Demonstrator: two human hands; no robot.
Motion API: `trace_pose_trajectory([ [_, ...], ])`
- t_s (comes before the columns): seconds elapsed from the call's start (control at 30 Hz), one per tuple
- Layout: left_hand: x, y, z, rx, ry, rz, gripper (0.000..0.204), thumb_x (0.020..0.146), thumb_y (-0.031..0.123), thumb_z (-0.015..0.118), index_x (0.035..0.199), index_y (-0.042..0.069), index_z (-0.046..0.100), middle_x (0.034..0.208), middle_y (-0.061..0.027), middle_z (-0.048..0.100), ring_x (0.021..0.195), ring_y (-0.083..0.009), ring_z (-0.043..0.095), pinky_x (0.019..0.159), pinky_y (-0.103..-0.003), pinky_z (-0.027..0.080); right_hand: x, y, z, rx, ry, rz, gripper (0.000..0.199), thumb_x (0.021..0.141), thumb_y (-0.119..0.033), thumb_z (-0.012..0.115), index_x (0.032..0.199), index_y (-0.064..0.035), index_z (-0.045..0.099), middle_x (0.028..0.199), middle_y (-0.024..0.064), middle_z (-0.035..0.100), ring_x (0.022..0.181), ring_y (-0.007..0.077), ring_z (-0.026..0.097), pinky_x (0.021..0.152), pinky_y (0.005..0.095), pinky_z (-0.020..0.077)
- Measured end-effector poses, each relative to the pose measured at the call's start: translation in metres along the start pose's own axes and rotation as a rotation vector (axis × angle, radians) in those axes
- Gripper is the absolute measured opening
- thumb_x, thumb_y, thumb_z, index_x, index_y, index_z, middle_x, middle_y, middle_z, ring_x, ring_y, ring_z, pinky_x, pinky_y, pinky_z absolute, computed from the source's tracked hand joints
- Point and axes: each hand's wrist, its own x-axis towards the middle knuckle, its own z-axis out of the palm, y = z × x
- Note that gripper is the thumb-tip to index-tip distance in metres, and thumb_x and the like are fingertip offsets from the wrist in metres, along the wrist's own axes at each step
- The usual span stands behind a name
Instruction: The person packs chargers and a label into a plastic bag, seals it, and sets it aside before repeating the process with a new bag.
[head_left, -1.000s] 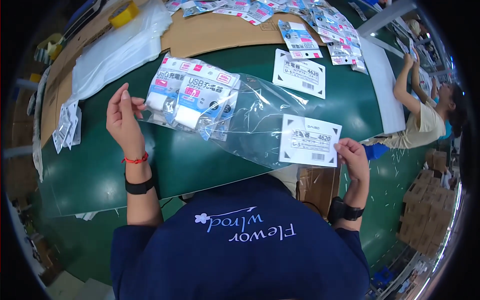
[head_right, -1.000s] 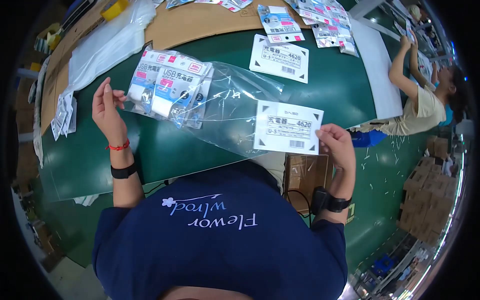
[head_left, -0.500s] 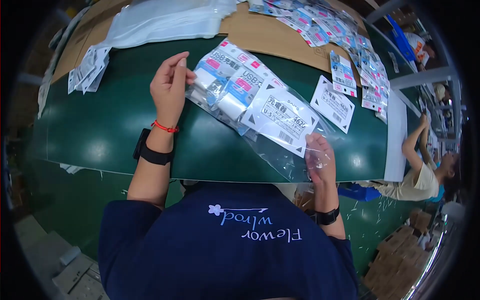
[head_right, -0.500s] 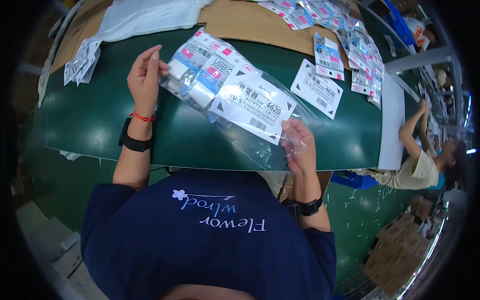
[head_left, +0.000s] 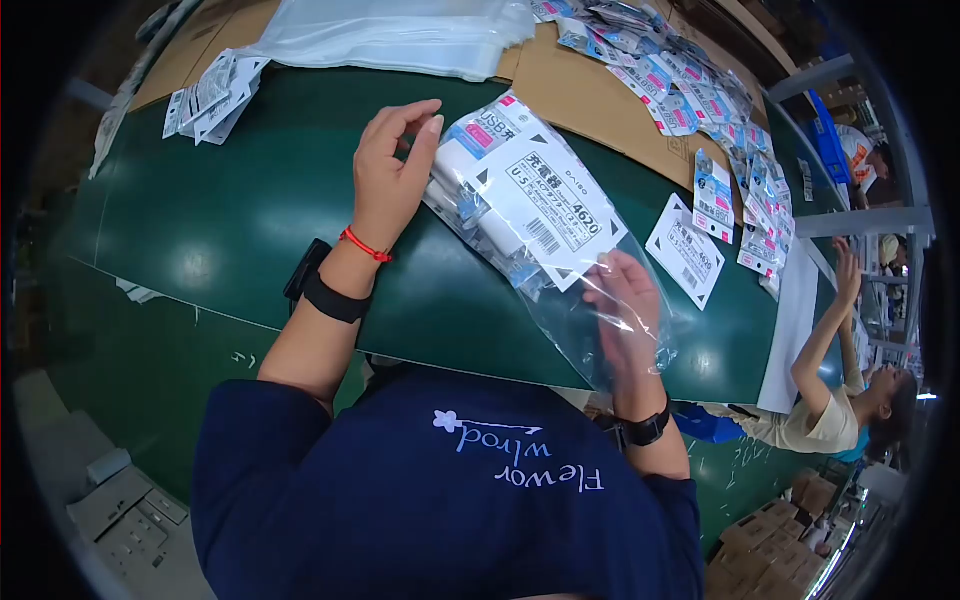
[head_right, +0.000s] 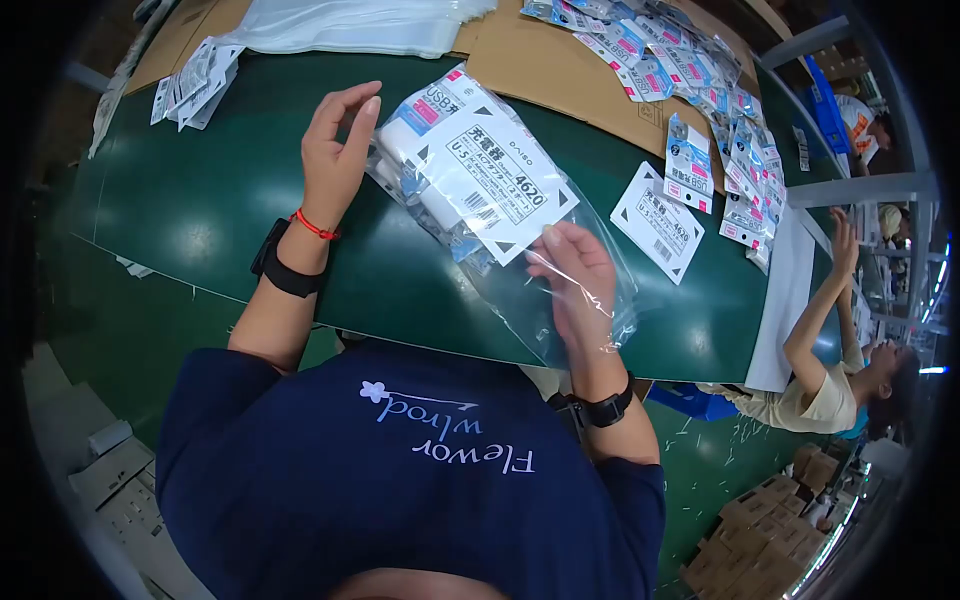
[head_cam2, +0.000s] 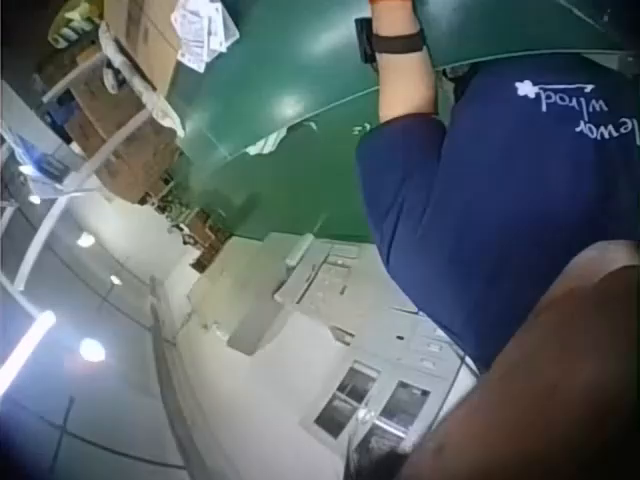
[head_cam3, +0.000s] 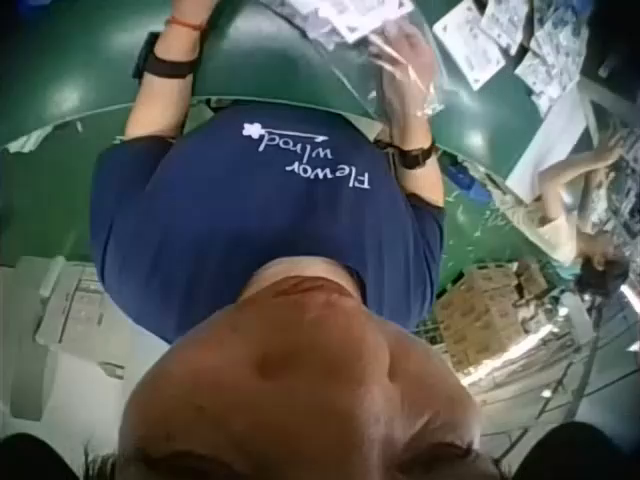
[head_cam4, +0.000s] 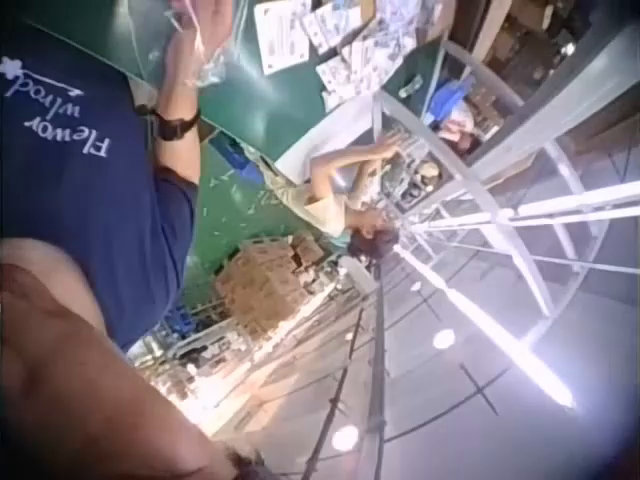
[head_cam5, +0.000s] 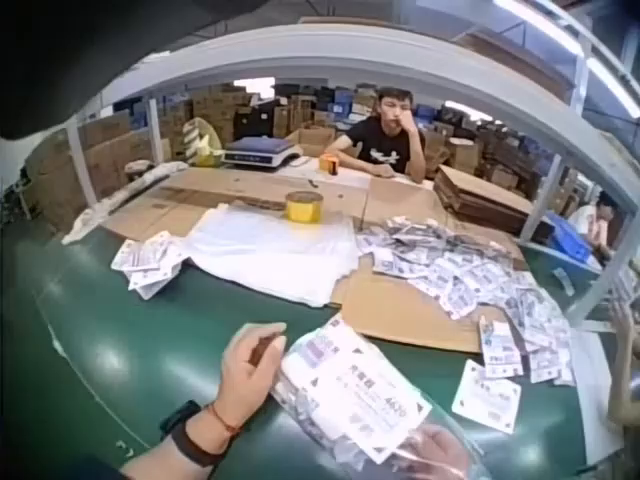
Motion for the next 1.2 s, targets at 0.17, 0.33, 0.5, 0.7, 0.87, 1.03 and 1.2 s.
trace_pose_trajectory([
  [0.17, 0.010, -0.010, 0.006, 0.016, -0.136, -0.028, 0.038, 0.096, 0.031, 0.048, 0.113, -0.002, 0.061, 0.101, -0.0125, 0.066, 0.091, -0.0181, 0.061, 0.083, -0.028, 0.047, 0.005, 0.000, 0.001, -0.102, -0.013, -0.130, 0.018, 0.089, -0.009, 0.060, 0.102, 0.0034, 0.059, 0.080, 0.0068, 0.061, 0.058, 0.0093, 0.053, 0.050, 0.0178, 0.0409],
  [0.33, 0.010, -0.007, 0.012, -0.142, -0.359, -0.285, 0.047, 0.098, 0.038, 0.042, 0.117, -0.001, 0.059, 0.105, -0.0162, 0.066, 0.095, -0.0215, 0.061, 0.087, -0.030, 0.045, 0.017, 0.006, 0.002, -0.135, -0.003, -0.183, 0.018, 0.089, -0.011, 0.062, 0.100, 0.0024, 0.058, 0.074, 0.0038, 0.056, 0.052, 0.0062, 0.043, 0.045, 0.0176, 0.0320],
  [0.5, 0.008, -0.007, 0.014, -0.111, -0.387, -0.292, 0.048, 0.099, 0.038, 0.040, 0.120, -0.002, 0.057, 0.111, -0.0108, 0.063, 0.101, -0.0156, 0.056, 0.090, -0.026, 0.042, 0.027, 0.017, 0.001, -0.085, -0.074, -0.284, 0.011, 0.089, -0.010, 0.061, 0.093, -0.0004, 0.056, 0.071, 0.0014, 0.055, 0.053, 0.0049, 0.042, 0.048, 0.0170, 0.0318],
  [0.7, 0.006, -0.011, 0.017, -0.097, -0.353, -0.236, 0.046, 0.099, 0.037, 0.041, 0.119, -0.001, 0.058, 0.109, -0.0131, 0.064, 0.099, -0.0187, 0.059, 0.089, -0.027, 0.043, 0.030, 0.017, 0.010, -0.226, -0.003, -0.283, 0.019, 0.089, -0.015, 0.063, 0.077, -0.0072, 0.052, 0.059, -0.0052, 0.046, 0.048, 0.0016, 0.033, 0.045, 0.0169, 0.0242],
  [0.87, 0.004, -0.013, 0.018, -0.060, -0.315, -0.170, 0.045, 0.098, 0.037, 0.041, 0.117, 0.000, 0.059, 0.105, -0.0170, 0.065, 0.095, -0.0250, 0.062, 0.085, -0.030, 0.046, 0.030, 0.016, 0.017, -0.242, 0.035, -0.272, 0.025, 0.090, -0.017, 0.063, 0.070, -0.0103, 0.049, 0.052, -0.0073, 0.040, 0.045, 0.0012, 0.030, 0.043, 0.0178, 0.0209],
  [1.03, 0.004, -0.009, 0.015, -0.051, -0.256, -0.135, 0.039, 0.096, 0.031, 0.047, 0.115, -0.001, 0.060, 0.107, -0.0169, 0.065, 0.097, -0.0265, 0.062, 0.086, -0.031, 0.046, 0.022, 0.017, 0.009, -0.205, 0.049, -0.246, 0.026, 0.089, -0.016, 0.064, 0.069, -0.0107, 0.049, 0.055, -0.0067, 0.042, 0.045, 0.0009, 0.031, 0.042, 0.0177, 0.0203],
  [1.2, 0.009, 0.006, 0.011, -0.010, -0.161, 0.116, 0.030, 0.089, 0.020, 0.059, 0.111, 0.000, 0.062, 0.106, -0.0157, 0.065, 0.098, -0.0286, 0.061, 0.087, -0.033, 0.046, -0.010, 0.003, -0.039, -0.353, -0.031, -0.076, 0.020, 0.088, -0.015, 0.064, 0.072, -0.0101, 0.053, 0.059, -0.0060, 0.045, 0.047, 0.0007, 0.034, 0.043, 0.0166, 0.0226],
])
